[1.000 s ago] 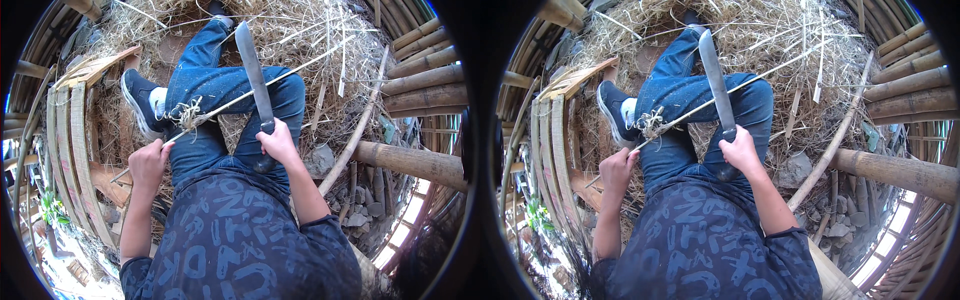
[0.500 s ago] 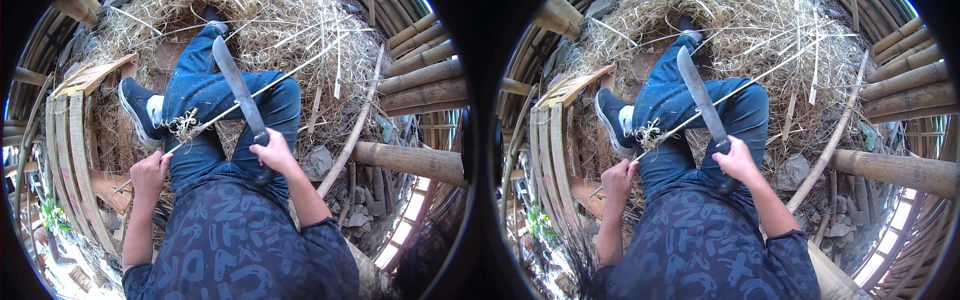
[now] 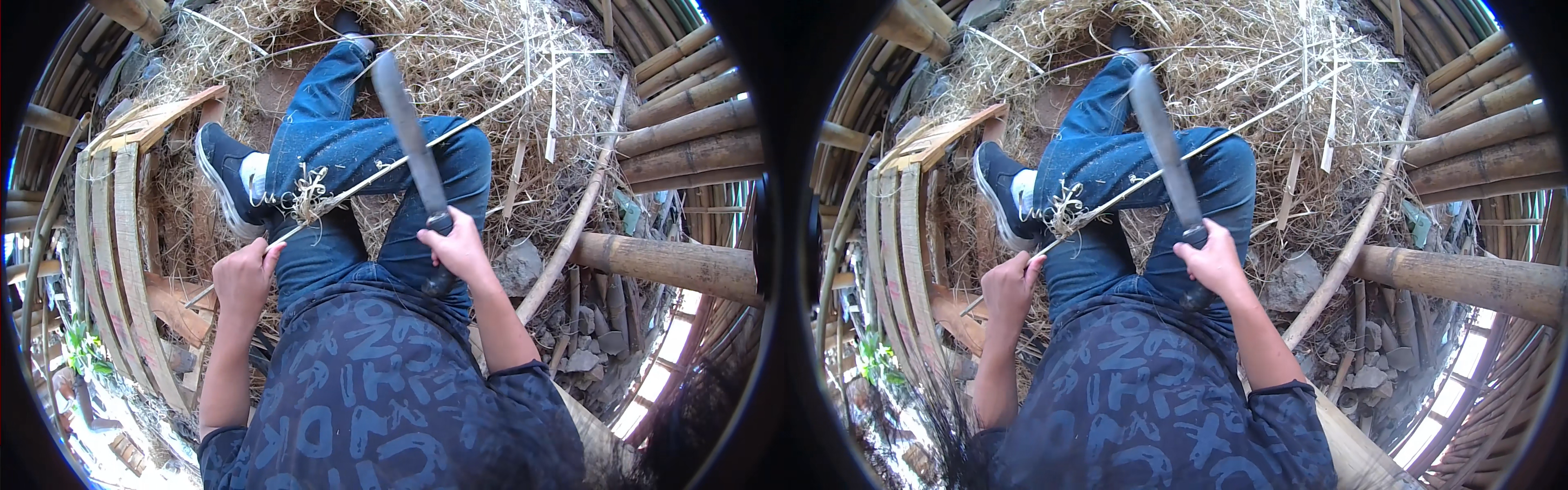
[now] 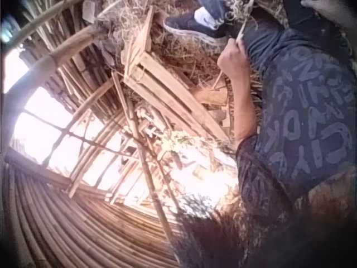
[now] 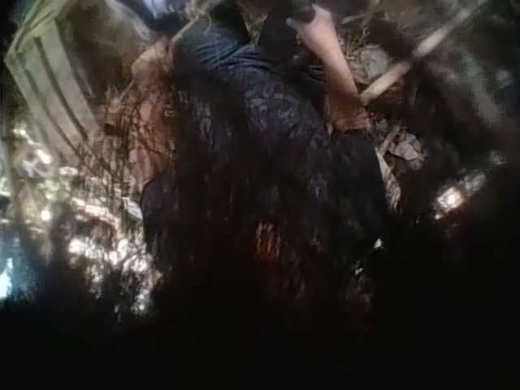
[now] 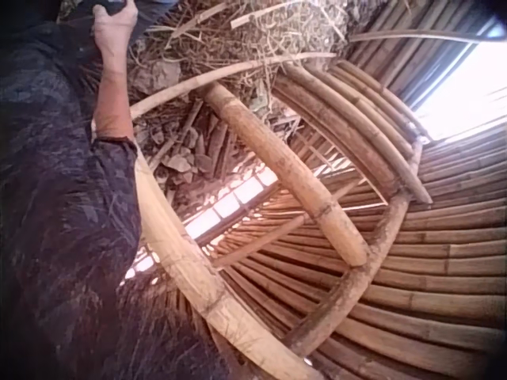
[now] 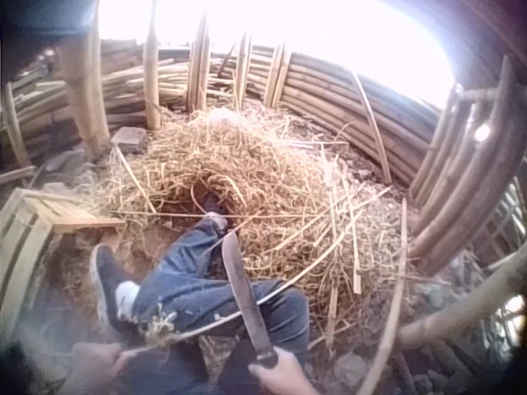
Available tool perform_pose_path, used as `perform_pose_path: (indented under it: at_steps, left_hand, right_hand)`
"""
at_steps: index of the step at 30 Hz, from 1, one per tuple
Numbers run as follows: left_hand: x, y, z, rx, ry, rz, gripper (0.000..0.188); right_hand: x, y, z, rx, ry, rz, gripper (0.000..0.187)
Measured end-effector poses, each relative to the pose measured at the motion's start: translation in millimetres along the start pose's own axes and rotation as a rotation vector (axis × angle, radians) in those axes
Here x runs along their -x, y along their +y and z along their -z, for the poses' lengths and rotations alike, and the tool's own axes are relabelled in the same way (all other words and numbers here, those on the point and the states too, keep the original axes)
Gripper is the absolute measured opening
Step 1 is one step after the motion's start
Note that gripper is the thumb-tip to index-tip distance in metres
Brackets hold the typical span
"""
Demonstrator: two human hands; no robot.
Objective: The person shaves and scrapes a bamboo strip using a machete while holding the strip by hand.
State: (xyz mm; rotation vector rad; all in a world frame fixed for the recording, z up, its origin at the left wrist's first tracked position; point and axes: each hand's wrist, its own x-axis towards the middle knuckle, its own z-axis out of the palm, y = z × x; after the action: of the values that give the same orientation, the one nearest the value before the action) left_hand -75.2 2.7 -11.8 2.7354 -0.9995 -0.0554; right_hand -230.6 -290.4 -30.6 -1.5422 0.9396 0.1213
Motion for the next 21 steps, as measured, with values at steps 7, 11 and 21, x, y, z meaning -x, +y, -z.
perform_pose_path:
  at_steps: [7,11,21]
  left_hand:
    - [-11,7,-5,0.006,0.034,-0.026,0.042]
    - [-8,6,0,-0.009,0.0,0.005,0.043]
    - [-19,10,-3,-0.011,0.002,0.007,0.043]
  right_hand:
    - [10,10,-21,0.142,-0.102,0.102,0.024]
    - [5,-4,-7,-0.08,-0.098,-0.06,0.023]
    - [14,6,-19,-0.004,-0.17,-0.028,0.025]
